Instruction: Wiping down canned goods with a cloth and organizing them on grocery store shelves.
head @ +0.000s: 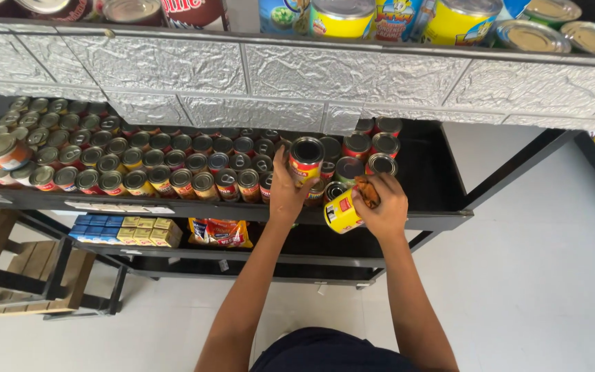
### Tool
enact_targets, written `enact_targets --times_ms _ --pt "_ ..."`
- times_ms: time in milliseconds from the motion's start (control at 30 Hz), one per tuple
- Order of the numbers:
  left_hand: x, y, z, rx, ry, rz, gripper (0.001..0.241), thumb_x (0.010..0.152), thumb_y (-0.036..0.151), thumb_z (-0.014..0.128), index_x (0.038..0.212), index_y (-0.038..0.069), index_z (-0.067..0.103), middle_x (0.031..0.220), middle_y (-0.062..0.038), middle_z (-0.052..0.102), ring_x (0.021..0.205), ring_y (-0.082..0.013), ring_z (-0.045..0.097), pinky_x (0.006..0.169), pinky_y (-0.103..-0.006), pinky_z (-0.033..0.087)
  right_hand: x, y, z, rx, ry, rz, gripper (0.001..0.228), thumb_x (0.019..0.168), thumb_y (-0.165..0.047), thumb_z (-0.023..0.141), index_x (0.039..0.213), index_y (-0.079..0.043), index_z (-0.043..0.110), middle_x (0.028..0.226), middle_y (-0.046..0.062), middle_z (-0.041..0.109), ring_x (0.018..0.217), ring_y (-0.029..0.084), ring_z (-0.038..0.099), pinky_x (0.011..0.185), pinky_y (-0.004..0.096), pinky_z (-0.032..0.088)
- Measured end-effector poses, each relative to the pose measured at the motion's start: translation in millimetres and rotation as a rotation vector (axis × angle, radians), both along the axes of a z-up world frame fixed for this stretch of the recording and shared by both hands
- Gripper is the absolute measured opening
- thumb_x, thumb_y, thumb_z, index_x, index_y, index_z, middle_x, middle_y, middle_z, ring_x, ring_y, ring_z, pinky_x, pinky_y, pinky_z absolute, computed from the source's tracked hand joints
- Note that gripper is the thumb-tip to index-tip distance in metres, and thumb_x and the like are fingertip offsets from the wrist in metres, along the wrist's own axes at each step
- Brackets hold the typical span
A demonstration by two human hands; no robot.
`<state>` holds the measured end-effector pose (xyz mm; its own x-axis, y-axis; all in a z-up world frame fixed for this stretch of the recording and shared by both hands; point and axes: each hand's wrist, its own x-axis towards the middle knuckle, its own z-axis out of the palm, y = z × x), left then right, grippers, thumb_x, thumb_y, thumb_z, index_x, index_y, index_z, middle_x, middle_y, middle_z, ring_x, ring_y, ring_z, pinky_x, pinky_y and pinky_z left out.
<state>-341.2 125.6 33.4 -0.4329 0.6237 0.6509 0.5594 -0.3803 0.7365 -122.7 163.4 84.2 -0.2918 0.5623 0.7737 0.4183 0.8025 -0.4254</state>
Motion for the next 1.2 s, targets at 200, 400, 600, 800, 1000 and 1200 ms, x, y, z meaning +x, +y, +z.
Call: enact_targets --times_ms 200,400,600,800,1000,1200 --pt "33.3 -50.5 -6.8 -0.045 0.194 0.156 0.076 0.084 0.021 0.090 0.144 0.004 0.047 0.141 -0.016 0.059 0.132 -0.0353 0.056 0.114 -0.0430 0.045 3.1 -14.8 10.7 -0.145 -0.017 -0.004 0.034 0.076 -0.017 0.081 0.104 0.001 0.072 0.102 0.015 0.068 0.088 0.032 0.068 0.078 0.040 0.056" --pt "82.3 -83.5 33.6 -0.412 -0.056 -0.461 0.104 0.061 0.033 0.093 0.147 0.003 0.041 0.132 -0.019 0.063 0.119 -0.0340 0.065 0.098 -0.0405 0.054 13.2 -41.9 27.2 -0.309 -0.089 0.314 0.031 0.080 -0.015 0.077 0.106 -0.002 0.070 0.103 0.012 0.068 0.098 0.028 0.067 0.088 0.038 0.054" --pt "114.5 -86.6 24.1 -0.518 0.153 -0.246 0.106 0.060 0.035 0.094 0.147 0.007 0.040 0.119 -0.018 0.070 0.099 -0.0366 0.072 0.083 -0.0426 0.059 43.3 -37.5 16.8 -0.438 0.105 0.297 0.028 0.107 -0.018 0.060 0.128 -0.004 0.048 0.125 0.015 0.050 0.117 0.032 0.056 0.108 0.041 0.046" --pt "136.2 -87.0 20.5 -0.414 0.295 -0.102 0.105 0.064 0.035 0.092 0.150 0.006 0.041 0.134 -0.021 0.065 0.091 -0.0311 0.075 0.076 -0.0379 0.061 51.9 -86.9 62.4 -0.225 -0.287 0.249 0.042 0.105 -0.019 0.051 0.139 0.005 0.048 0.140 0.024 0.049 0.126 0.043 0.048 0.099 0.045 0.042" --pt "162.2 -97.2 11.8 -0.362 0.310 -0.219 0.126 0.062 0.042 0.094 0.156 -0.001 0.022 0.119 -0.024 0.070 0.089 -0.0303 0.075 0.077 -0.0369 0.060 88.6 -58.7 25.8 -0.829 -0.144 0.184 0.025 0.108 -0.024 0.050 0.113 -0.002 0.060 0.106 0.019 0.066 0.094 0.031 0.068 0.084 0.038 0.053" --pt "163.7 -96.8 5.2 -0.508 0.199 -0.325 0.139 0.060 0.041 0.093 0.160 -0.004 0.007 0.114 -0.017 0.073 0.090 -0.0359 0.073 0.078 -0.0423 0.059 104.7 -81.1 51.5 -1.262 -0.178 -0.129 0.035 0.107 -0.015 0.050 0.142 -0.012 0.047 0.114 0.018 0.074 0.086 0.045 0.070 0.079 0.048 0.056"
